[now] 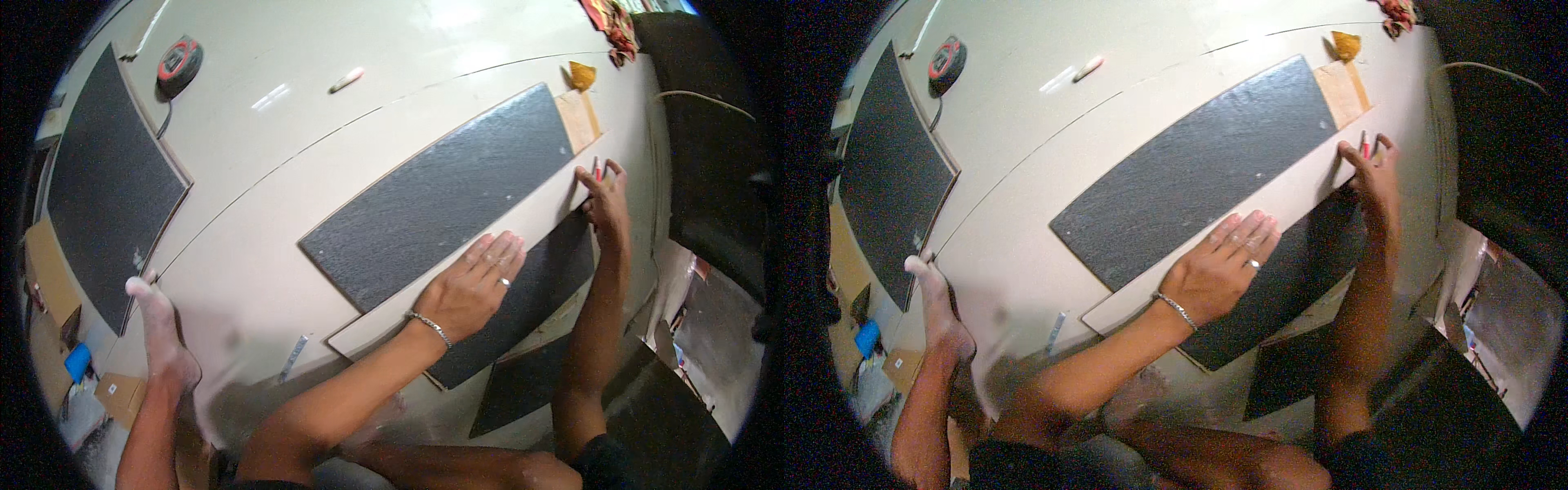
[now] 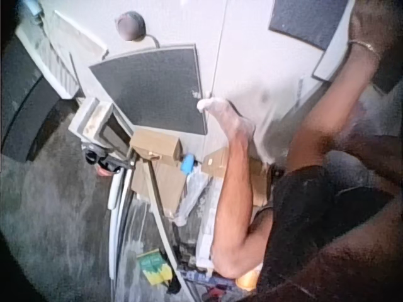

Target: The person measures and marks a dark gray tile using a tape measure, a straightedge, and a red marker. They then use the straightedge as a guide to score and snap the tile into smaller pieces.

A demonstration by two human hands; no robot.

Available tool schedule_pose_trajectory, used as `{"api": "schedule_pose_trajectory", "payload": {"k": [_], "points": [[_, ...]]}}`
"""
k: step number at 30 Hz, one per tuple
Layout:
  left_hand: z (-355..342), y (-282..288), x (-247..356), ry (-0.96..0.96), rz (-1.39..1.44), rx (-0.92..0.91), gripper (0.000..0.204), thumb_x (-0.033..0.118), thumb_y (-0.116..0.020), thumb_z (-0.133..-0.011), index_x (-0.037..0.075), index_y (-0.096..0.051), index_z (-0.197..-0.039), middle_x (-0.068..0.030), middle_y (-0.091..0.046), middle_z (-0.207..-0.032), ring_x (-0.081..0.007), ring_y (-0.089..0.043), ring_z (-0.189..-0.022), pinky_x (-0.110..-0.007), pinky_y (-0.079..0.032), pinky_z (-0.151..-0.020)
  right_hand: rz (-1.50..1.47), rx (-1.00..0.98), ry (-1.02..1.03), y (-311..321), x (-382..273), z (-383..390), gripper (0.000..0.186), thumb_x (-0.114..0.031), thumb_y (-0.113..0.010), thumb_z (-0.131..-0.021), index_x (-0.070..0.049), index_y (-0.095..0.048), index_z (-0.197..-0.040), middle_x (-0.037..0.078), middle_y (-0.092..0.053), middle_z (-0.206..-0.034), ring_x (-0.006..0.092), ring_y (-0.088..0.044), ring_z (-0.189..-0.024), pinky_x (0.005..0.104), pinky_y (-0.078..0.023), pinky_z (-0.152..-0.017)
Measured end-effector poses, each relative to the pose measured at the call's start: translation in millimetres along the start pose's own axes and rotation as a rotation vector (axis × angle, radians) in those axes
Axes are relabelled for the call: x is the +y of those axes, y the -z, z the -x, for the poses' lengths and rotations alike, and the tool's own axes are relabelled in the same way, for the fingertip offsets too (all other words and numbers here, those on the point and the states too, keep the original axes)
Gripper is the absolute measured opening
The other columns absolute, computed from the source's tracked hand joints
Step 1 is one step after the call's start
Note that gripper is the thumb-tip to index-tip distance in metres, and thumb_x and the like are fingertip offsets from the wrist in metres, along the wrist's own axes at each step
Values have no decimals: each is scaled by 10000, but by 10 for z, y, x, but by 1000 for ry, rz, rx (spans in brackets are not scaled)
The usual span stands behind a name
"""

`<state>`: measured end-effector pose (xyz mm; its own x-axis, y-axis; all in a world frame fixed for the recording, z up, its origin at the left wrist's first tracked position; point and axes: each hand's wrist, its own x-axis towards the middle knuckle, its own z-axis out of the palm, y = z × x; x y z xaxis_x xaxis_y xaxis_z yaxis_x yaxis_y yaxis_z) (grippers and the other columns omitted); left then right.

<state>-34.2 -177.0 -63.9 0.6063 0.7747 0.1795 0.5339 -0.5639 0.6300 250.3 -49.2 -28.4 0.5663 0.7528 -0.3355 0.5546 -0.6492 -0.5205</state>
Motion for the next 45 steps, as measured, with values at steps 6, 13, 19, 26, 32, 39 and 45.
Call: {"api": "schedule_pose_trajectory", "payload": {"k": [6, 13, 19, 26, 32, 39, 45], "points": [[-37, 40, 13, 23, 29, -15, 534, 145, -477, -989, 15, -507, -1506, -130, -546, -1549, -257, -488, -1465, -429, -341, -1243, 25, 41, 65, 57, 58, 33, 938, -409, -887, -824, -38, -382, -1522, 163, -617, -1030, 169, -544, -747, 304, -441, -635], [-49, 37, 8, 17, 4, -26, 550, 173, -562, -961, 6, -543, -1484, -118, -543, -1556, -261, -484, -1469, -435, -338, -1247, -648, 93, -23, 355, 51, 61, 346, -113, -676, -993, 56, -568, -1275, 67, -616, -917, 147, -558, -677, 297, -467, -585], [-46, 50, 21, 25, 4, -38, 565, 199, -585, -953, 16, -545, -1486, -108, -545, -1556, -251, -494, -1459, -427, -340, -1246, -806, -108, 233, 396, -303, 62, 196, -120, -665, -1017, 11, -631, -1160, 88, -657, -1033, 212, -697, -912, 371, -589, -878], [-44, 16, 0, 11, -11, 22, 540, 199, -583, -954, 22, -571, -1463, -101, -578, -1526, -241, -510, -1445, -422, -346, -1239, -126, -64, 552, 98, -768, 21, 222, -126, -808, -925, -19, -651, -1038, 71, -733, -907, 152, -706, -836, 315, -586, -798], [-30, 5, -4, 13, -16, 40, 513, 185, -550, -971, 12, -577, -1453, -110, -582, -1520, -235, -514, -1441, -419, -350, -1234, 213, 6, 645, -19, -845, 68, 262, -140, -849, -874, -25, -638, -977, 99, -758, -883, 155, -738, -834, 321, -581, -762], [-23, 12, 9, 33, 35, -3, 524, 159, -474, -1006, -15, -514, -1498, -119, -533, -1565, -224, -451, -1489, -404, -296, -1267, 271, 42, 660, -45, -854, 132, 204, -89, -809, -890, -22, -629, -958, 118, -754, -870, 180, -758, -847, 346, -612, -751], [-36, 27, 14, 36, 19, 4, 516, 161, -475, -1001, -16, -533, -1483, -120, -539, -1560, -220, -449, -1490, -405, -293, -1268, 271, -95, 758, -82, -839, 181, 142, 30, -708, -924, -10, -605, -1013, 138, -723, -942, 194, -760, -867, 356, -641, -731]]}}
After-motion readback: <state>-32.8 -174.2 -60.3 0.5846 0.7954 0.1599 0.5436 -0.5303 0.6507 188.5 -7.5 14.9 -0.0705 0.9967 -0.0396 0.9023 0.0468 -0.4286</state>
